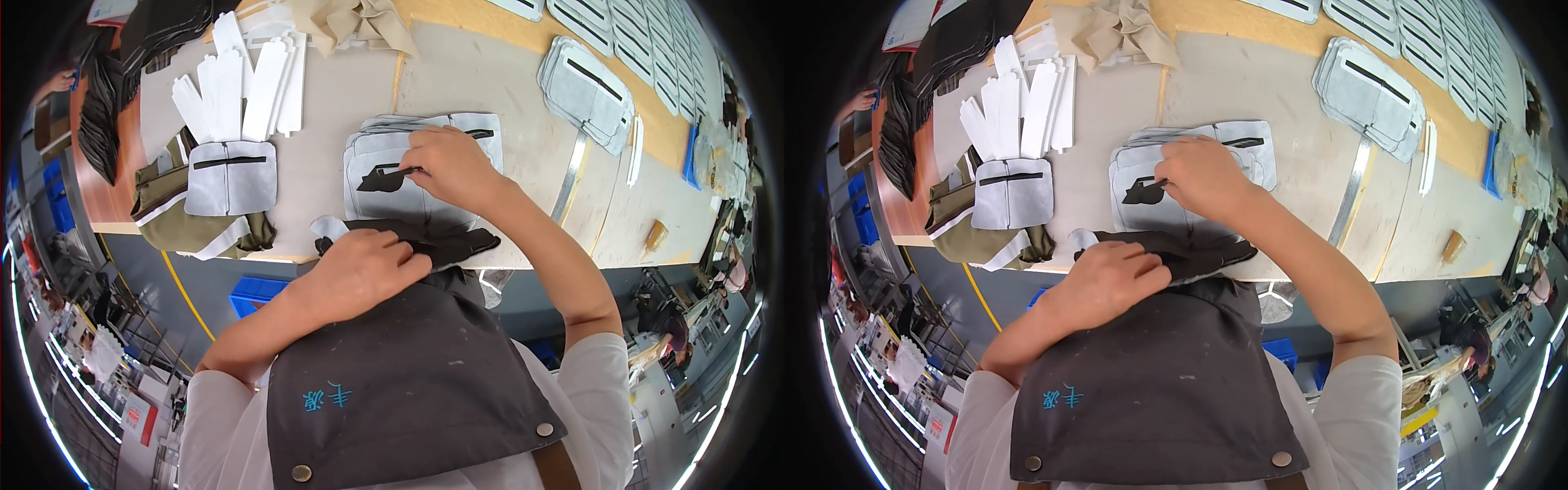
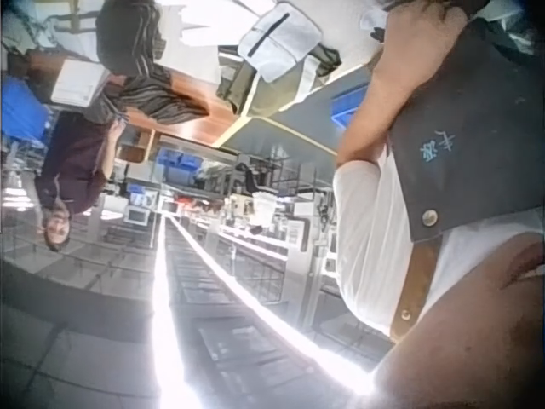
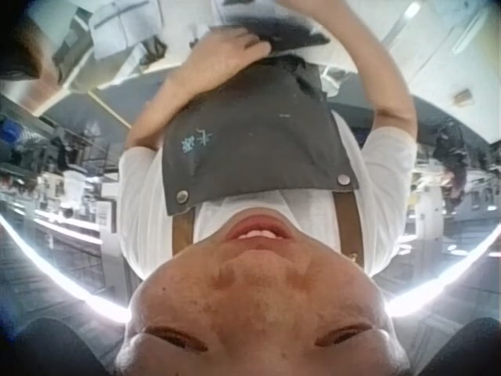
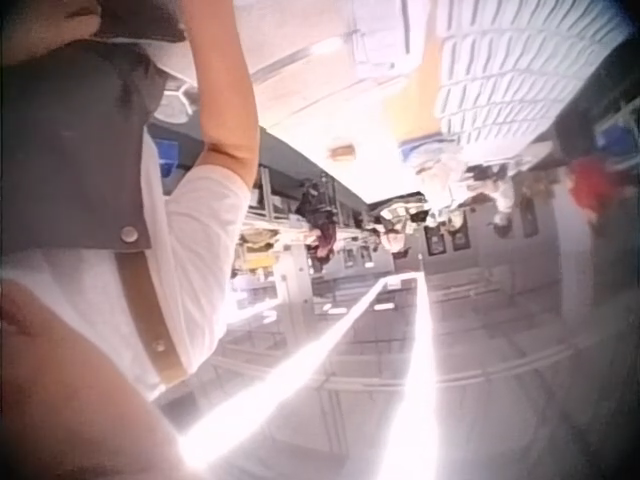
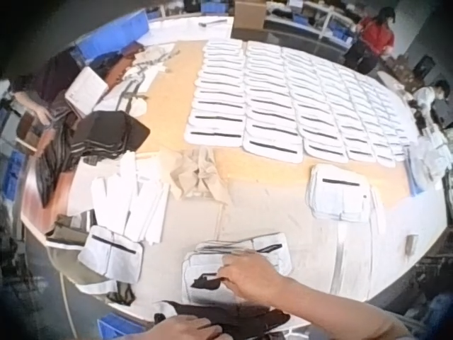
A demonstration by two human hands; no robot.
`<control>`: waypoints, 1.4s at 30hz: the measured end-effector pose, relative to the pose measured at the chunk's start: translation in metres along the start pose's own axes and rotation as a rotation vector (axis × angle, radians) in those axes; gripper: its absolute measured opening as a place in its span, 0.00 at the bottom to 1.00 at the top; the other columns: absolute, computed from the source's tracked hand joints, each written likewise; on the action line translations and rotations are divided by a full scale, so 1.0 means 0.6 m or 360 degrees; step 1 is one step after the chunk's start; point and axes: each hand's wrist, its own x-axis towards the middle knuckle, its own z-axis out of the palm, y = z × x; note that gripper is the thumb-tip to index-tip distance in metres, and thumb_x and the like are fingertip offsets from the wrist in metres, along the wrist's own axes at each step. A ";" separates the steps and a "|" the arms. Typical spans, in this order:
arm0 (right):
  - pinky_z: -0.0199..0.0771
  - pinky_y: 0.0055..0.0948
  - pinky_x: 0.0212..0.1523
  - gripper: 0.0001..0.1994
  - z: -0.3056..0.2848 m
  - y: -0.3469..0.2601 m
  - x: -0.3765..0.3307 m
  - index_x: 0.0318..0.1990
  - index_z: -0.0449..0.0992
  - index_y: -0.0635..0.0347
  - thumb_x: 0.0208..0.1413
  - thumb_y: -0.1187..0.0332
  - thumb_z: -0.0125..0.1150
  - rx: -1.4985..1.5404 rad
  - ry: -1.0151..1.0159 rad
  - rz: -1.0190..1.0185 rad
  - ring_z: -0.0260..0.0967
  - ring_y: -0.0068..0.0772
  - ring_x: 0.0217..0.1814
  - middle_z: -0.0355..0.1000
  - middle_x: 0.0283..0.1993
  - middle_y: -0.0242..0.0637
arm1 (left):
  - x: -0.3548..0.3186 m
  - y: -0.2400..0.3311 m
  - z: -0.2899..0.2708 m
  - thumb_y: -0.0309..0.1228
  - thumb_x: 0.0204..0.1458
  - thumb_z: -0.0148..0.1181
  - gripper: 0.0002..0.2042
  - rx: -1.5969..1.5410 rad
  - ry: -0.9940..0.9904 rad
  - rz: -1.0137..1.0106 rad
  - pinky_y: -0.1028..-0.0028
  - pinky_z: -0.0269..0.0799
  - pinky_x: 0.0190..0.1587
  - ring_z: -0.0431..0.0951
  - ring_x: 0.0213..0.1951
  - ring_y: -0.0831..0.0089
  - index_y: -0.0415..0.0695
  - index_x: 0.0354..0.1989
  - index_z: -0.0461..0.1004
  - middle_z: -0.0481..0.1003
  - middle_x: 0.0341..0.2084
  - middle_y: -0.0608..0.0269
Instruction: Applying glue to plastic/leather templates and attaching them to larger bag components to assemble a collection of items.
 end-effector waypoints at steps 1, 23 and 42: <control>0.69 0.32 0.34 0.05 -0.001 -0.003 -0.004 0.33 0.77 0.59 0.46 0.73 0.63 0.0069 0.0110 -0.0012 0.69 0.37 0.35 0.71 0.29 0.33 | -0.001 0.007 -0.008 0.26 0.39 0.56 0.07 -0.0040 -0.0082 -0.0004 0.70 0.69 0.28 0.71 0.25 0.69 0.45 0.28 0.67 0.66 0.18 0.66; 0.70 0.18 0.25 0.07 -0.180 -0.172 -0.121 0.37 0.75 0.69 0.50 0.79 0.63 0.1498 -0.0084 0.0913 0.71 0.15 0.25 0.74 0.24 0.34 | 0.057 -0.025 -0.033 0.27 0.33 0.71 0.35 -0.0349 0.0550 0.0080 0.61 0.60 0.56 0.68 0.54 0.58 0.45 0.56 0.65 0.72 0.48 0.58; 0.66 0.33 0.26 0.11 0.013 0.011 -0.058 0.29 0.74 0.60 0.51 0.62 0.64 -0.0018 0.0583 0.0537 0.68 0.40 0.23 0.70 0.20 0.39 | 0.010 -0.095 0.089 0.23 0.50 0.60 0.15 -0.0631 0.0885 -0.0618 0.69 0.69 0.38 0.74 0.34 0.62 0.40 0.47 0.71 0.73 0.32 0.56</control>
